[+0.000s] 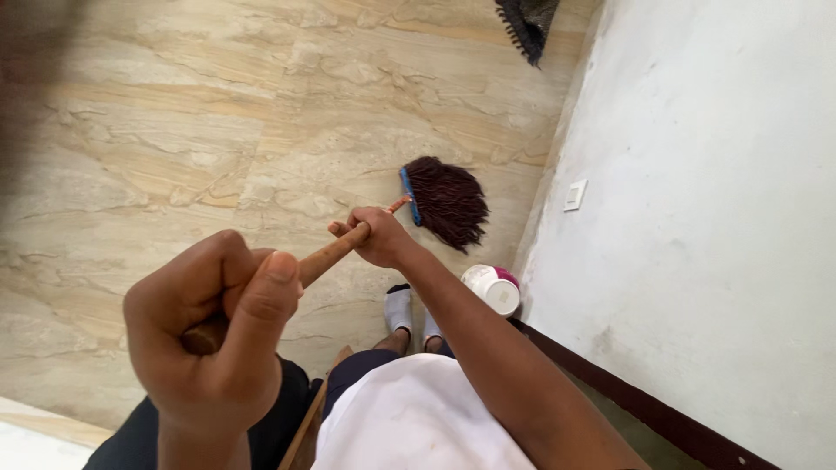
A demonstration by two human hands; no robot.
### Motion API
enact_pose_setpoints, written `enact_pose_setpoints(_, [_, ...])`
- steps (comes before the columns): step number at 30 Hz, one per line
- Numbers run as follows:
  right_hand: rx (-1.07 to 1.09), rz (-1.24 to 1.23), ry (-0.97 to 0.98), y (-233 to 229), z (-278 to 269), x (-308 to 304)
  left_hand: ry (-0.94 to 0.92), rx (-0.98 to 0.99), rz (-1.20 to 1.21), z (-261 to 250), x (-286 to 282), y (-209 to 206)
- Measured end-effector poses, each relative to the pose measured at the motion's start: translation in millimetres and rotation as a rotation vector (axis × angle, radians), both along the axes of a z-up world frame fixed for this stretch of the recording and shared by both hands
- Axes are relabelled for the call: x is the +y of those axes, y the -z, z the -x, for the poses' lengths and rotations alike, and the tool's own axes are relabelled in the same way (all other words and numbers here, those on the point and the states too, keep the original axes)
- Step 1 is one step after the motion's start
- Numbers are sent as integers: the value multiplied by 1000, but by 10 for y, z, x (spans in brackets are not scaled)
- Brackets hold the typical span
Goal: The person mops the tiled floor of a room using a string mop with a wooden handle. They move the mop back and forth across the floor, cleaning around furniture such as a bed and a wardrobe, and maneuvering under hanging clothes.
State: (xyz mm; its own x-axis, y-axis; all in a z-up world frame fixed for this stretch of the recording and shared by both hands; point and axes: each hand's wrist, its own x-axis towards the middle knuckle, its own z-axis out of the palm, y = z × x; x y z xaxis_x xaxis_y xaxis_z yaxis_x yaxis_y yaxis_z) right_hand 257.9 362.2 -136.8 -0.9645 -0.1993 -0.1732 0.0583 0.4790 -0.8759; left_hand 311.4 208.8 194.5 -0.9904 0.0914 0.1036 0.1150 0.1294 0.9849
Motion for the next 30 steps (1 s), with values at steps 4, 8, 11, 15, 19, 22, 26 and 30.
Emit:
enact_pose_setpoints(4, [-7, -71, -93, -172, 187, -163, 18, 71, -55, 55, -31, 29])
enact_pose_setpoints(8, [-94, -147, -111, -256, 160, -134, 78, 166, -132, 102, 34, 102])
enact_pose_setpoints(11, [-103, -91, -96, -361, 133, -73, 90, 220, -119, 93, 110, 50])
enact_pose_setpoints(15, [-100, -59, -115, -433, 94, 109, 103, 197, -113, 66, 275, 55])
enact_pose_setpoints(19, [-135, -185, -150, -480, 203, 271, 106, 208, -120, 163, 469, 83])
enact_pose_setpoints(22, [-124, -222, -189, -406, 307, 376, 59, 194, -142, 230, 580, 108])
enact_pose_setpoints(26, [-84, -246, -294, -213, 477, 430, -3, 205, -162, 320, 649, 88])
enact_pose_setpoints(30, [91, -188, -502, -62, 619, 558, -138, 185, -196, 269, 707, 86])
